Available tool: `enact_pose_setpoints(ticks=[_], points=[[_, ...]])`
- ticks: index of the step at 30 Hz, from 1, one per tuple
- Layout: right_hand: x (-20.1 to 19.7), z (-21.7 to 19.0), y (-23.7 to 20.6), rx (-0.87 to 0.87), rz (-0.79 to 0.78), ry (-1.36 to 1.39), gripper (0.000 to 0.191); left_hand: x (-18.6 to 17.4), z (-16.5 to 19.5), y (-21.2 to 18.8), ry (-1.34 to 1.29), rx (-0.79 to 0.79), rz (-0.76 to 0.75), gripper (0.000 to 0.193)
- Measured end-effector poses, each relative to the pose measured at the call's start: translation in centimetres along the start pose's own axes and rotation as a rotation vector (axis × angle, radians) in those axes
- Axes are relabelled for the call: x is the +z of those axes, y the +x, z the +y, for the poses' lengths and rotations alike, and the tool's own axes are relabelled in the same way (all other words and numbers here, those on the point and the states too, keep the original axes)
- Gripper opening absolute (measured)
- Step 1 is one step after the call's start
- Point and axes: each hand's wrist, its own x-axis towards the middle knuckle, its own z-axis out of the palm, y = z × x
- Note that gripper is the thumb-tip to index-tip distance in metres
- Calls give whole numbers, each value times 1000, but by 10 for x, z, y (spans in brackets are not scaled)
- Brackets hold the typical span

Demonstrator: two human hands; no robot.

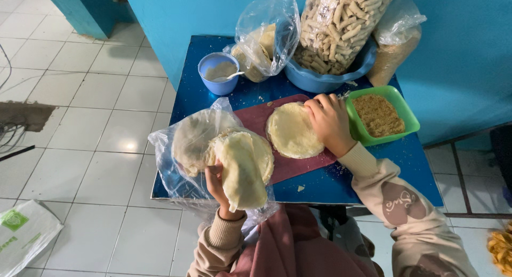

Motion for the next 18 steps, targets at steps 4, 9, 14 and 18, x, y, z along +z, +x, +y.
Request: enact_pose_setpoints(ticks=[4,9,14,18], points=[[1,-2,1,28,-38,66,7,1,0,0,-1,-5,-19,67],[-2,-6,1,2,10,159,28,4,2,-1,2,-17,-7,68],[-6,-7,1,-40,-29,75,5,6,2,-2,3,-32,-20,68],[-5,-5,1,-64,-32,47,3,6,2,-1,1,-32,-27,69]])
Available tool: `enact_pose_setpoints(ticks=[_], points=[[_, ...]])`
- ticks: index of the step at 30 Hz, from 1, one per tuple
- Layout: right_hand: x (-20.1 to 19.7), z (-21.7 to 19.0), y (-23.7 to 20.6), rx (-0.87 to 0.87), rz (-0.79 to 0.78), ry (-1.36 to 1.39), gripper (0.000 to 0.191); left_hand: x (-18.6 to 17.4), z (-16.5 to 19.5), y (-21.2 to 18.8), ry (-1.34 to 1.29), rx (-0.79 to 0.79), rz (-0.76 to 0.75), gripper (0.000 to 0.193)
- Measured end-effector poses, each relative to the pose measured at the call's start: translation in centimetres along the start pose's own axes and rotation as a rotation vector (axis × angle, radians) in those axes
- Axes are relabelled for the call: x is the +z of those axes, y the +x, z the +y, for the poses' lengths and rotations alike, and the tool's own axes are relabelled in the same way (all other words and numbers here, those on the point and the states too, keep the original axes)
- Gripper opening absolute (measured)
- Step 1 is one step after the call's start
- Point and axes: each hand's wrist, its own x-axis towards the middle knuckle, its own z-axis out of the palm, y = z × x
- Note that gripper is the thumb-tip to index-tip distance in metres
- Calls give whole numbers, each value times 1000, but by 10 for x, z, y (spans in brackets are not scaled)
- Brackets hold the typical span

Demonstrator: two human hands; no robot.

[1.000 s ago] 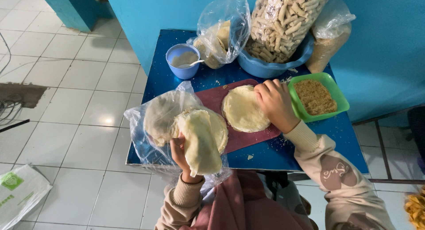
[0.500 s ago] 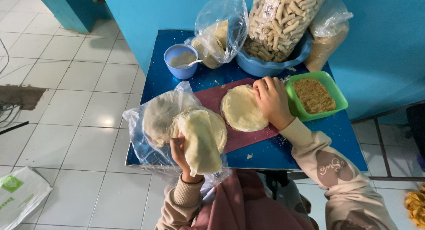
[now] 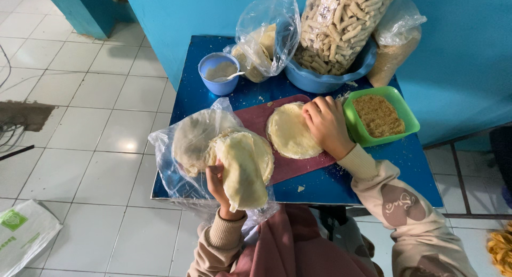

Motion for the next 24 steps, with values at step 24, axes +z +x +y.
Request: enact_pose_setpoints(ticks=[24], points=[[8,-3,-7,53,-52,165,19,-39,-29,15,64,-9,108,50]])
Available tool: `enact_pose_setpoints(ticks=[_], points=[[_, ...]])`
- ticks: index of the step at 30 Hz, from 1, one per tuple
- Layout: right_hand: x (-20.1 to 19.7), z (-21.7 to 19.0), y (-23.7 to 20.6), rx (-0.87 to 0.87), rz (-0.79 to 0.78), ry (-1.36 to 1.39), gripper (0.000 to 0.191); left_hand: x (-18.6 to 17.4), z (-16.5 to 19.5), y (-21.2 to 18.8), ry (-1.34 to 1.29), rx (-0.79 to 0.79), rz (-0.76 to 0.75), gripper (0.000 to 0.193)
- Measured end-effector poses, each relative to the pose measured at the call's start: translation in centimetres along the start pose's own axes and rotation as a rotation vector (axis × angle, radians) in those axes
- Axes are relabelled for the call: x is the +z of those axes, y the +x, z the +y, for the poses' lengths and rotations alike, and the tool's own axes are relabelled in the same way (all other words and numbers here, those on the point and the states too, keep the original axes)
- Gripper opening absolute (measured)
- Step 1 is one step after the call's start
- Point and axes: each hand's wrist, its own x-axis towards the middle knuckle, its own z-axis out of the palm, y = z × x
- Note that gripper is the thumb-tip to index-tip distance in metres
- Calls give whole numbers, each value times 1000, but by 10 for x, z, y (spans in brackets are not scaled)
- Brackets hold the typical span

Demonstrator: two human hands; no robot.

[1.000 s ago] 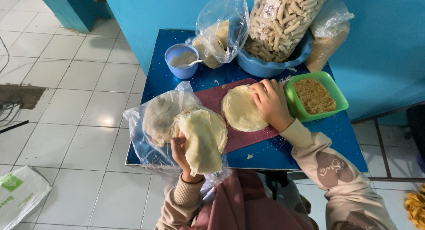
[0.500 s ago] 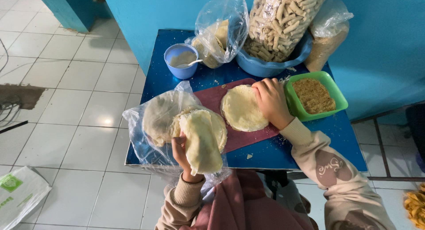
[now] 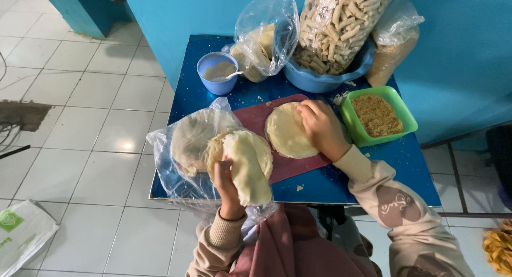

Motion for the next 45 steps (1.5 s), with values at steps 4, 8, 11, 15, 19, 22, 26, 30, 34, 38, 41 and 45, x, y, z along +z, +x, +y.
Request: enact_pose_setpoints(ticks=[4,8,11,15,19,22,26,30,34,38,41,45], points=[[12,0,-4,33,-26,-74,39,8,-4,-6,-10,-116,-143,57],[22,8,-9,-107,-29,-186,44,29,-3,-12,157,-42,-394,56],[28,13,-12,-142,-56,-241,44,44,0,-21,290,-87,-344,49],[25,13,-12,-11,-89,-20,44,59,5,-24,363,-36,-427,36],[0,2,-1,-78,-49,-90,37,63,6,-23,378,-18,-425,32],[-24,-19,11,-180,52,-45,27,62,6,-21,414,-6,-392,31],[-57,-57,12,5,-130,476,7,61,6,-21,401,6,-390,25],[-79,-79,15,34,-262,677,14,63,7,-20,339,-8,-367,26],[-82,-86,15,8,-269,675,19,67,9,-23,281,-8,-376,26],[-74,-81,13,170,-336,763,13,72,15,-28,278,-49,-393,26],[-64,-76,9,226,-402,819,12,73,20,-33,506,102,-500,36],[-50,-73,0,229,-393,804,11,75,20,-34,601,123,-449,42]])
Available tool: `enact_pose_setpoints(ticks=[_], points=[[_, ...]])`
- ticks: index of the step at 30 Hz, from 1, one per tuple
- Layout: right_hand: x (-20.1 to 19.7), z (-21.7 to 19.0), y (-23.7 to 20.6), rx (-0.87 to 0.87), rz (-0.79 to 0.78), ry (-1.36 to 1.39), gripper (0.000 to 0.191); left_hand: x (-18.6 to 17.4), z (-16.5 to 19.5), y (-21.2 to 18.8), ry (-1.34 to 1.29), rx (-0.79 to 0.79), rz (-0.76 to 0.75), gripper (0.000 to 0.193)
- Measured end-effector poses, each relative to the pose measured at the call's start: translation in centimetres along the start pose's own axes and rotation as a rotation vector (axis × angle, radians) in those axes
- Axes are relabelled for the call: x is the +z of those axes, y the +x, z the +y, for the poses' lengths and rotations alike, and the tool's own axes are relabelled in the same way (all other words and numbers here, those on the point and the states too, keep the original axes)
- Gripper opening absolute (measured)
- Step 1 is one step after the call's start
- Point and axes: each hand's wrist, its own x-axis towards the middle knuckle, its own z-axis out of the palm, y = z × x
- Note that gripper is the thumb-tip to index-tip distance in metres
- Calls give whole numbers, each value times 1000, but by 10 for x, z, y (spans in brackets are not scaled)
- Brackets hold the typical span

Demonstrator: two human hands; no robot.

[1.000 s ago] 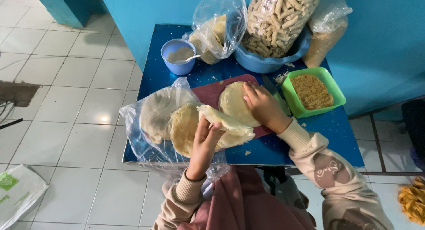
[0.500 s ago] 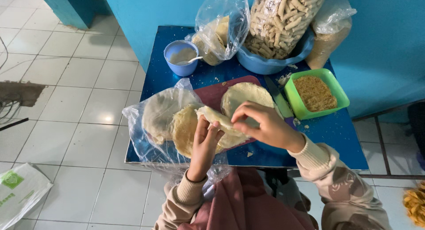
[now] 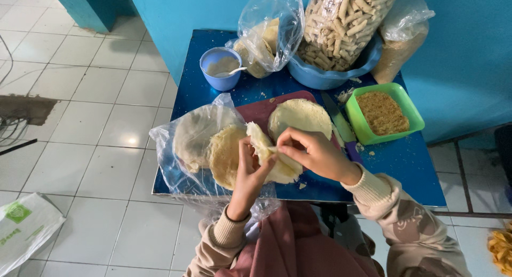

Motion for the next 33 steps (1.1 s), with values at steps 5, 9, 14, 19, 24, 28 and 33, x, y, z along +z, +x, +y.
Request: enact_pose_setpoints(ticks=[5,9,14,19,24,28,33], points=[[2,14,6,24,40,254,11,-4,-5,-1,-109,-51,69,36],[-5,13,9,30,-119,360,16,-9,-9,-1,-250,-162,126,35],[-14,-3,4,102,-226,538,23,-12,-15,-1,718,500,41,37],[-8,-19,-6,-149,-170,164,32,-10,-22,1,-531,-241,215,36],[-2,-16,-8,-244,-63,25,15,-17,-28,-4,-169,4,134,41],[2,-3,-5,190,-119,382,13,-24,-29,-12,895,376,8,63],[-1,6,-8,244,-119,474,15,-10,-19,-9,402,104,71,69]])
